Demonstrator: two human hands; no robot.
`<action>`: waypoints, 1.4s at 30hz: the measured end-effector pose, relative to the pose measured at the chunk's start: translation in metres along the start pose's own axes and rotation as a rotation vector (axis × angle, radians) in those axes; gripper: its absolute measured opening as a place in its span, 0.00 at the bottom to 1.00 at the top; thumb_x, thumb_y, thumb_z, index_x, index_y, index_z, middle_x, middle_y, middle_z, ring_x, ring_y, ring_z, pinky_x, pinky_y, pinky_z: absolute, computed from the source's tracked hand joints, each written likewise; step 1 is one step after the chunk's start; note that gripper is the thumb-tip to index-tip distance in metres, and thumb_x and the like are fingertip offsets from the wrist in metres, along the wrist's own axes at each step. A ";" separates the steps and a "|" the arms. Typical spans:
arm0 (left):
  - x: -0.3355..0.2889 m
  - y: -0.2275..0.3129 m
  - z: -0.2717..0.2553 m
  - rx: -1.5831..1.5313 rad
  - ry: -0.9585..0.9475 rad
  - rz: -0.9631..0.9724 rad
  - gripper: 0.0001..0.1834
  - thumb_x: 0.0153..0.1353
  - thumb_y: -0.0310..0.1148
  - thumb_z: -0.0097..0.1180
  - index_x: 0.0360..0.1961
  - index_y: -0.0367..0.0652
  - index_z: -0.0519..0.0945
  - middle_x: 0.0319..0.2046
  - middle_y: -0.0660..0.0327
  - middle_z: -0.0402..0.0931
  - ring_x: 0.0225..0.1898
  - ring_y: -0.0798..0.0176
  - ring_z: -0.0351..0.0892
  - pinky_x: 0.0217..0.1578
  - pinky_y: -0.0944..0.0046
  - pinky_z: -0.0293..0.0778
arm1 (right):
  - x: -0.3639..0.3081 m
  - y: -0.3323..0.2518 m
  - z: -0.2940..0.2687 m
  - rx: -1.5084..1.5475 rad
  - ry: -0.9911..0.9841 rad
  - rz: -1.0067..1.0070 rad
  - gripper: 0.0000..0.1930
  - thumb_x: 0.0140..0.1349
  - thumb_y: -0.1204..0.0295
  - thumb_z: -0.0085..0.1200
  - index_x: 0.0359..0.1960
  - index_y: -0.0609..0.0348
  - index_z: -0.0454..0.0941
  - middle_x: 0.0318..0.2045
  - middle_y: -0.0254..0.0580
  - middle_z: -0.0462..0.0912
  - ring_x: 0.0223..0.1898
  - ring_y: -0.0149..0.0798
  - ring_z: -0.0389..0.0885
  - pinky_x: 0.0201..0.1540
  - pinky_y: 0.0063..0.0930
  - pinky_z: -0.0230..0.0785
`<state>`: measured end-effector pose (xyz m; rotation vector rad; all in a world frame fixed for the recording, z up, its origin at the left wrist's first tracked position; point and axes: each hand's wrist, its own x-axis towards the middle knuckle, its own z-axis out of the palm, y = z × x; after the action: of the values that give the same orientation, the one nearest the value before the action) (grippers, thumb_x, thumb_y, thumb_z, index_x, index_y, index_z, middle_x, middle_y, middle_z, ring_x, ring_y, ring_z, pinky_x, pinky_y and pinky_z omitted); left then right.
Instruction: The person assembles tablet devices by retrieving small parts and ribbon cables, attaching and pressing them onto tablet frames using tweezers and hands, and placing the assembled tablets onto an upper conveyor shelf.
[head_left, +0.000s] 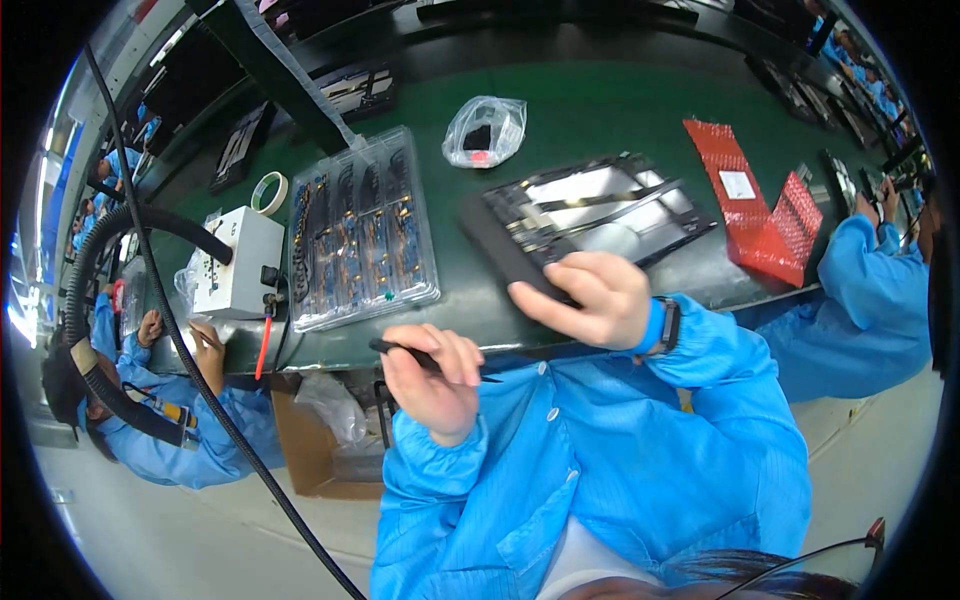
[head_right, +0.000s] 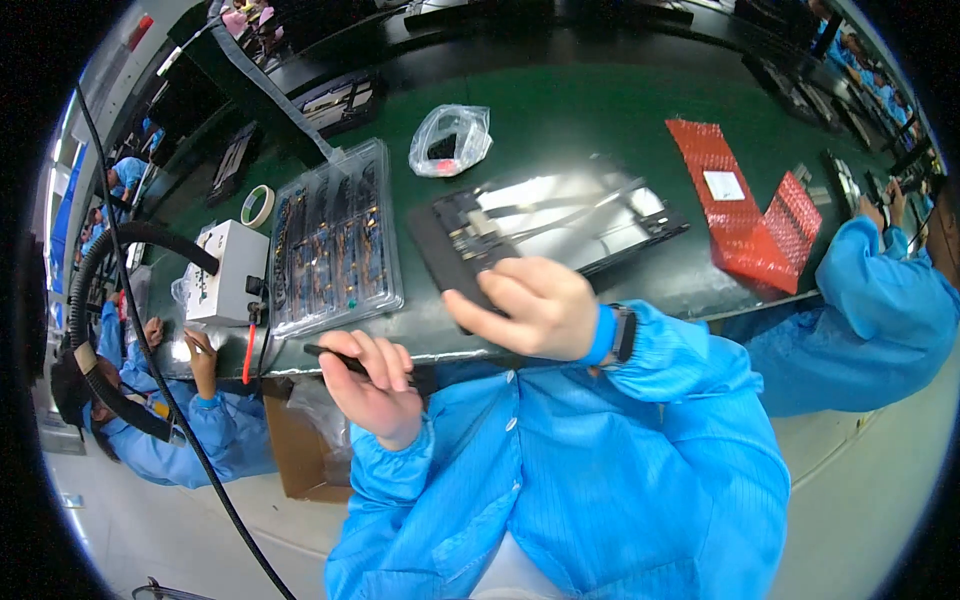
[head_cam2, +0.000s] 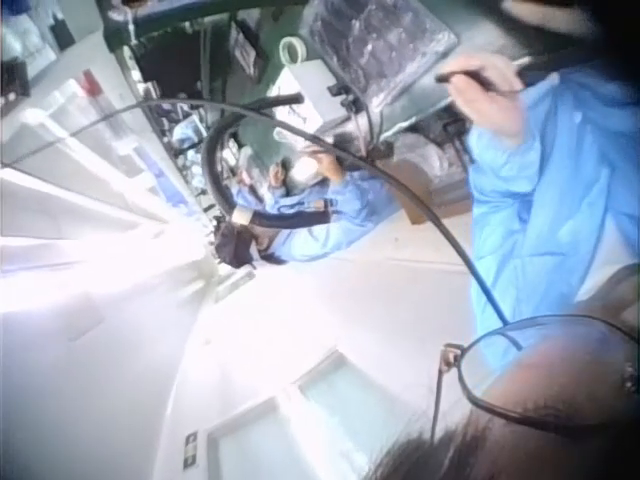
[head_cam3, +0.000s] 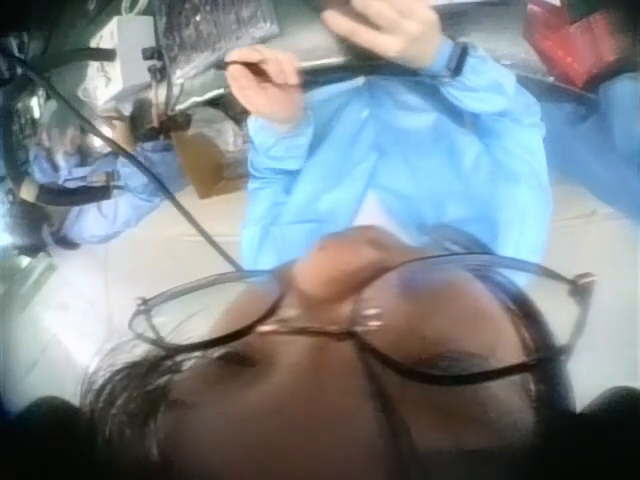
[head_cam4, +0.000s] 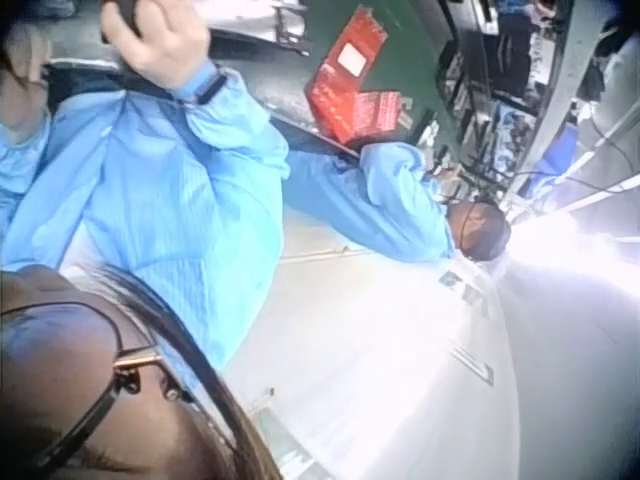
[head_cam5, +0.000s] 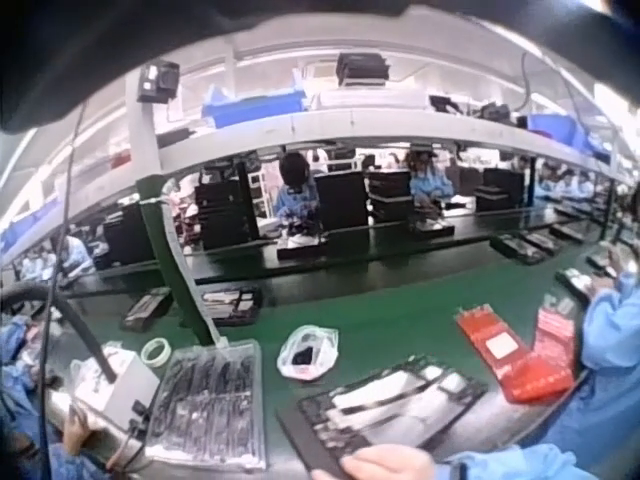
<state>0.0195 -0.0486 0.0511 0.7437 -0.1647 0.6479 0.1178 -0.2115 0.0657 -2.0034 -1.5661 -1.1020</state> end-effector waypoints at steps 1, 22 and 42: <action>-0.001 0.008 -0.006 0.013 -0.007 -0.003 0.18 0.66 0.44 0.34 0.30 0.40 0.65 0.14 0.60 0.65 0.12 0.66 0.63 0.18 0.65 0.66 | 0.000 -0.010 0.012 0.060 -0.042 0.039 0.21 0.34 0.72 0.55 0.37 0.47 0.80 0.29 0.36 0.71 0.30 0.34 0.74 0.27 0.23 0.70; -0.027 -0.009 -0.049 0.735 -0.025 -0.500 0.21 0.64 0.39 0.35 0.20 0.37 0.70 0.66 0.49 0.37 0.67 0.54 0.40 0.62 0.54 0.37 | -0.078 0.043 -0.014 0.083 -0.319 1.050 0.31 0.52 0.71 0.53 0.58 0.66 0.57 0.54 0.58 0.64 0.56 0.53 0.63 0.58 0.36 0.55; 0.019 -0.051 0.011 0.635 -0.592 -0.191 0.22 0.59 0.43 0.44 0.48 0.40 0.75 0.59 0.39 0.53 0.62 0.39 0.50 0.60 0.47 0.45 | -0.019 0.014 -0.004 1.278 -0.550 0.593 0.18 0.51 0.72 0.54 0.44 0.64 0.67 0.39 0.53 0.72 0.40 0.51 0.73 0.42 0.39 0.66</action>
<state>0.0662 -0.0750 0.0372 1.5382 -0.4349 0.2719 0.1277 -0.2306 0.0562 -1.5801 -1.1678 0.6363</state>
